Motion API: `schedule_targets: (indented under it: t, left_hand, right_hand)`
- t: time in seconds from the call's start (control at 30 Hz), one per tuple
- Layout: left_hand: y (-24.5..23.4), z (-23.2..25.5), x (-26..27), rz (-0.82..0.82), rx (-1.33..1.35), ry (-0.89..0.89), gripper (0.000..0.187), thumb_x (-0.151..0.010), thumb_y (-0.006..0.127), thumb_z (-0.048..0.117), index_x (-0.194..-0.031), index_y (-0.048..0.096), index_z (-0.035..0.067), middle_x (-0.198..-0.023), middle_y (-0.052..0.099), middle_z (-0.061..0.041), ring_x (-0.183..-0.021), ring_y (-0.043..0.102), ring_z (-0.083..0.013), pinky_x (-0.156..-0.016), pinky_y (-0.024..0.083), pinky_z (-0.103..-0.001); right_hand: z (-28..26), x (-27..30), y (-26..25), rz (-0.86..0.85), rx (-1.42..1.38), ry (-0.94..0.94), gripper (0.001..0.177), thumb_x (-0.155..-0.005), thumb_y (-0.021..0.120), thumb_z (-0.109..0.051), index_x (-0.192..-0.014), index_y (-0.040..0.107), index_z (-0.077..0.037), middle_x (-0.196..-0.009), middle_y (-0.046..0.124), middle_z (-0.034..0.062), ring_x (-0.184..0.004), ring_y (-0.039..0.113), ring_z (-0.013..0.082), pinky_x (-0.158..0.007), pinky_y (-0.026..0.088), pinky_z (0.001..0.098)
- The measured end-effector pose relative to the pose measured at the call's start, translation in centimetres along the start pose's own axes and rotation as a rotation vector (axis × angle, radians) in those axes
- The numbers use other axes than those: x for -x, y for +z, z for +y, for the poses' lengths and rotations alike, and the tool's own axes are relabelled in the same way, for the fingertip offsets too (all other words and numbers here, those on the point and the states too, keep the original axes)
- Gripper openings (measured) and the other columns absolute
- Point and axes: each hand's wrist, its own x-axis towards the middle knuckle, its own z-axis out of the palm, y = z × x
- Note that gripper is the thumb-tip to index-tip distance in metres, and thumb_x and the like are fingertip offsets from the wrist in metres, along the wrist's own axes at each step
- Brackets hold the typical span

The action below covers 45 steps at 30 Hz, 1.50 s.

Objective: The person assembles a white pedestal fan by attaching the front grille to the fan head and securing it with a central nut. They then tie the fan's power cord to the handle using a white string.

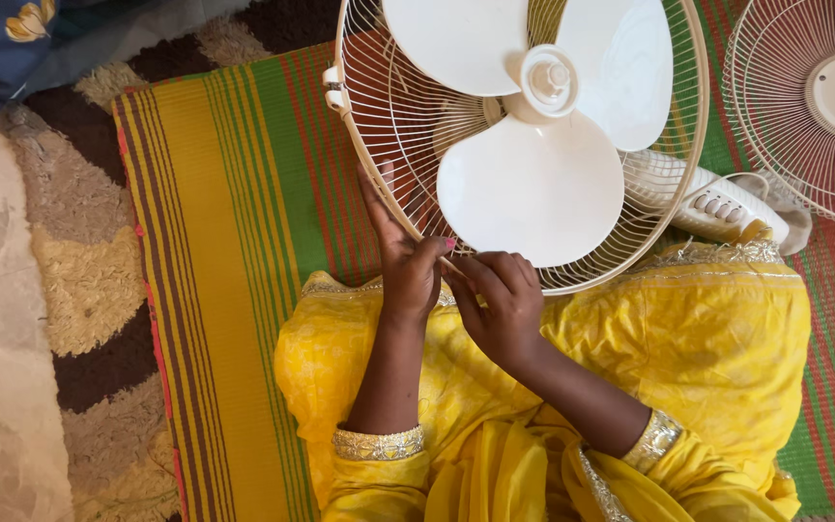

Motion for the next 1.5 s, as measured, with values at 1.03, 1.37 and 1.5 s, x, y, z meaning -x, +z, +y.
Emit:
schedule_targets:
  t: [1.03, 1.37, 1.5]
  left_hand:
    - [-2.9, -0.8, -0.5, -0.008, -0.450, 0.098, 0.076, -0.105, 0.050, 0.002, -0.169, 0.010, 0.011, -0.174, 0.023, -0.020, -0.149, 0.044, -0.0268, -0.120, 0.041, -0.042]
    - [-2.6, -0.4, -0.6, -0.037, -0.422, 0.024, 0.083, -0.096, 0.045, -0.005, -0.166, 0.004, 0.013, -0.174, 0.020, -0.015, -0.113, 0.056, -0.0195, -0.098, 0.050, -0.032]
    - [-2.8, -1.3, -0.7, -0.071, -0.487, 0.157, 0.080, -0.104, 0.045, -0.005, -0.170, 0.004, 0.012, -0.177, 0.020, -0.016, -0.157, 0.035, -0.0260, -0.123, 0.037, -0.038]
  right_hand:
    - [-2.5, -3.5, 0.9, -0.093, 0.043, -0.092, 0.036, -0.080, 0.070, 0.005, -0.115, 0.072, -0.001, -0.088, 0.058, 0.0101, -0.077, 0.057, 0.0272, -0.072, 0.051, 0.0393]
    - [-1.6, -2.2, -0.6, -0.092, 0.074, -0.188, 0.039, -0.086, 0.072, 0.005, -0.125, 0.072, -0.001, -0.090, 0.057, 0.0067, -0.078, 0.057, 0.0219, -0.072, 0.051, 0.0356]
    - [-0.6, -2.0, -1.8, -0.106, 0.075, -0.238, 0.041, -0.085, 0.075, 0.003, -0.126, 0.072, -0.001, -0.095, 0.060, 0.0078, -0.080, 0.058, 0.0219, -0.072, 0.051, 0.0355]
